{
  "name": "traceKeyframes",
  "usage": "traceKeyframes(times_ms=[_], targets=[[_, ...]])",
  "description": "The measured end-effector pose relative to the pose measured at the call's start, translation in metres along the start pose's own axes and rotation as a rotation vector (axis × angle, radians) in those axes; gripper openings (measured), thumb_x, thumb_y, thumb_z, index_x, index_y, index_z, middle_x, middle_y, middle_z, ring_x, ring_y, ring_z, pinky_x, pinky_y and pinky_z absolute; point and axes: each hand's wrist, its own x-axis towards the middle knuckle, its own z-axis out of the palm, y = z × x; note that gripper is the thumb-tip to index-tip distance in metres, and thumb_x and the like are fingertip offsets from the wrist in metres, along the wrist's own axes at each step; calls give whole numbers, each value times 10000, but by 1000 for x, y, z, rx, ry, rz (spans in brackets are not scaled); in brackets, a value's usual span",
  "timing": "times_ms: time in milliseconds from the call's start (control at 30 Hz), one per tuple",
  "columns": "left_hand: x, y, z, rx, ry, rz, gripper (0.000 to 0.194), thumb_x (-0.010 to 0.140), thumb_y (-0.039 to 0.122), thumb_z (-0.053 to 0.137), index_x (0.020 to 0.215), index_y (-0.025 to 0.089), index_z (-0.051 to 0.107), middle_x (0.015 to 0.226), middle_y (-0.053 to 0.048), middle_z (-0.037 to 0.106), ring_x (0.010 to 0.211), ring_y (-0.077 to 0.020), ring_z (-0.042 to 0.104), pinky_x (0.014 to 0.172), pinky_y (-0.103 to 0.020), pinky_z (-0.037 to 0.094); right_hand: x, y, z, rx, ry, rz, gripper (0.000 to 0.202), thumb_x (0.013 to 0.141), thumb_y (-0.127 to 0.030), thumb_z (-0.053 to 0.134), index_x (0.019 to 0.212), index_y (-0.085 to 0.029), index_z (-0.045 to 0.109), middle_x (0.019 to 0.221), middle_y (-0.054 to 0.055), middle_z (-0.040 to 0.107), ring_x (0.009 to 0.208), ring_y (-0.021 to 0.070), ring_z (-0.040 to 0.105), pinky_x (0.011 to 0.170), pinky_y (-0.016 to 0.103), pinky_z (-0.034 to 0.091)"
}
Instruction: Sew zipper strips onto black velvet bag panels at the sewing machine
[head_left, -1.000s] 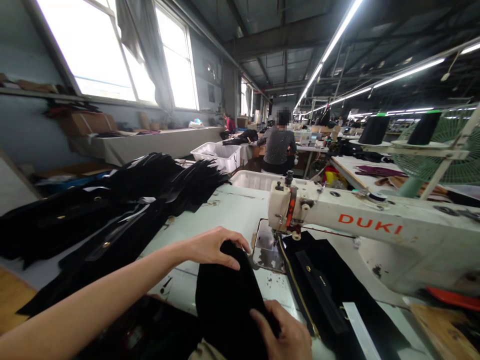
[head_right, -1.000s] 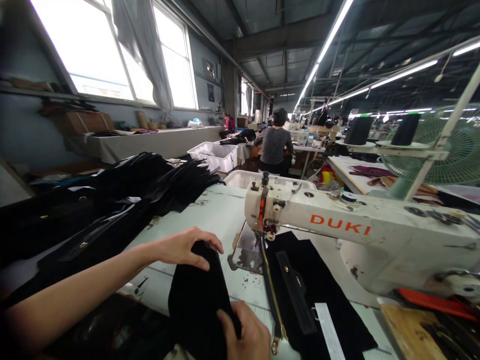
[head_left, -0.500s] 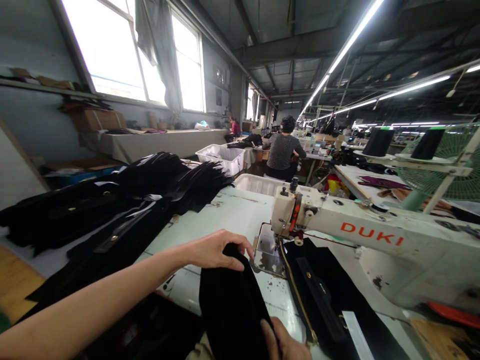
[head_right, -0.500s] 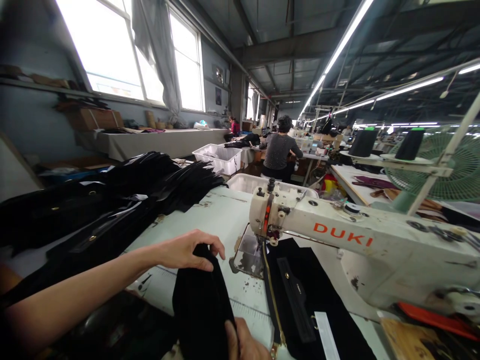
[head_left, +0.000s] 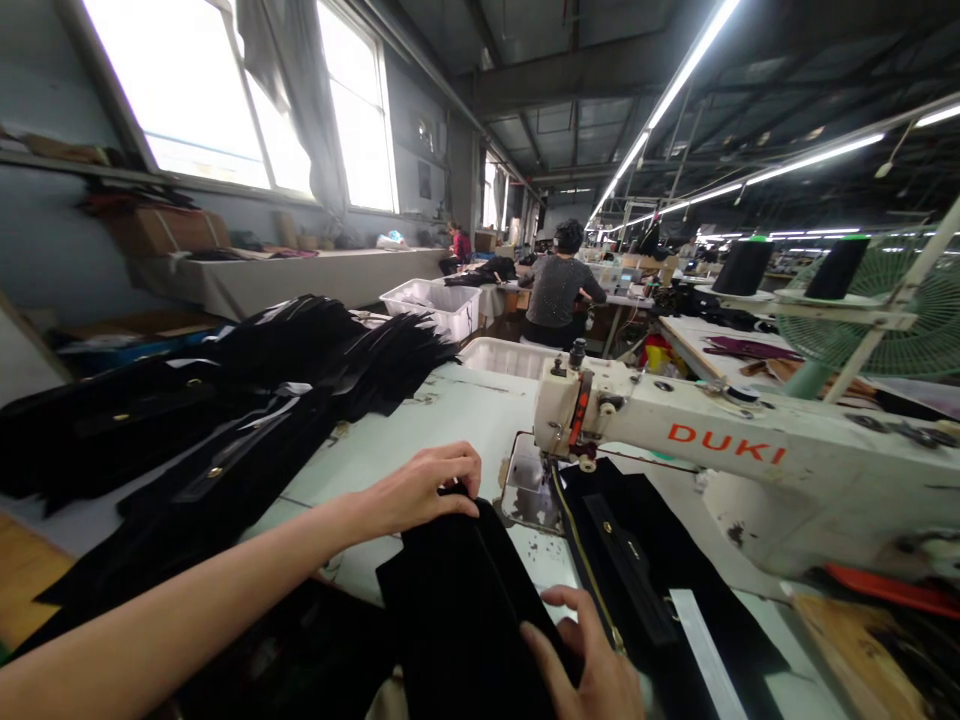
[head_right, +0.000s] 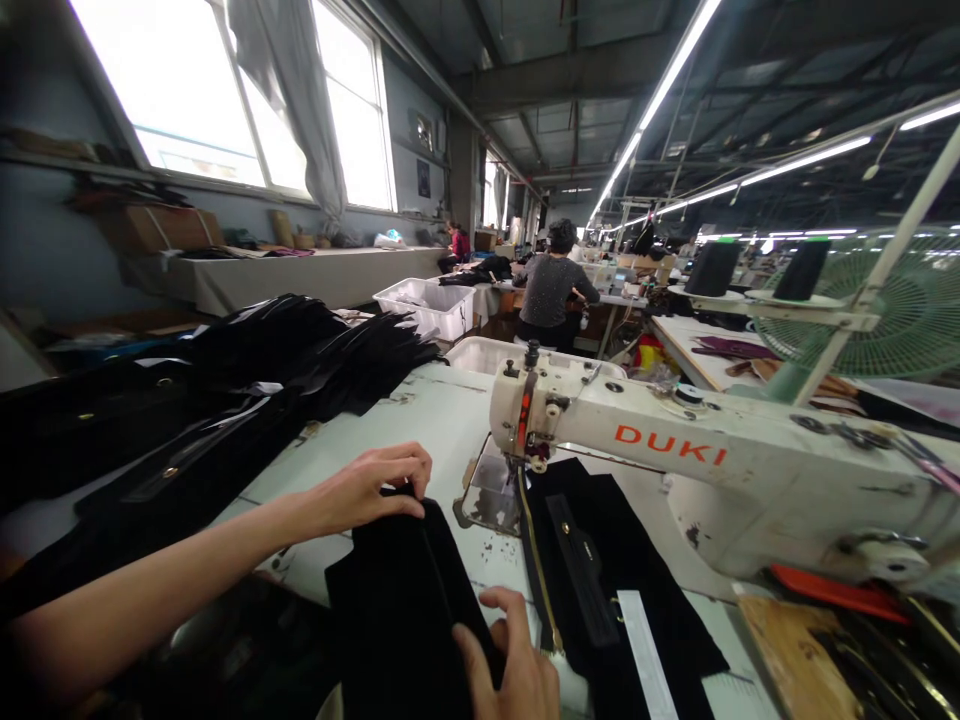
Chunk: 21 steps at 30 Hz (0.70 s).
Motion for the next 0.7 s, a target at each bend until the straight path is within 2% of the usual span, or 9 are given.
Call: traceKeyframes(times_ms=[100,200,367,533,700], targets=[[-1,-4,1,19,-12,-10,112,922,255,660,852,185,605,911,-2,600,807,-140,576,773,-228,434,1,-2,-17,83,-113,50,304,787,-531,683,986,-309,626,572,-104,473,535,155,515,598,244,394],[-1,-8,1,44,-6,-24,75,954,236,601,897,190,616,938,-6,603,859,-151,582,817,-237,420,-2,-8,-30,153,-187,107,231,739,-391,675,946,-288,663,643,-84,575,623,161,560,652,244,408],[-2,-20,1,85,-52,-41,186,982,264,540,1119,243,664,1093,-25,565,944,-169,584,883,-260,413,-10,-14,-42,227,-127,182,198,759,-443,688,858,-272,704,708,-49,638,692,173,596,694,242,427],[-2,-27,-1,100,-147,-34,249,1003,269,486,1131,275,699,1119,-29,551,995,-181,579,904,-256,414,-15,-13,-46,222,-65,164,200,767,-478,730,823,-287,709,722,-50,641,702,172,594,715,240,423],[-3,-23,-7,70,-187,-32,267,1019,274,458,1132,266,701,1115,-33,558,1015,-178,576,919,-245,412,-17,-13,-47,227,-46,142,396,768,-685,713,815,-291,710,718,-44,638,699,172,587,715,239,426]])
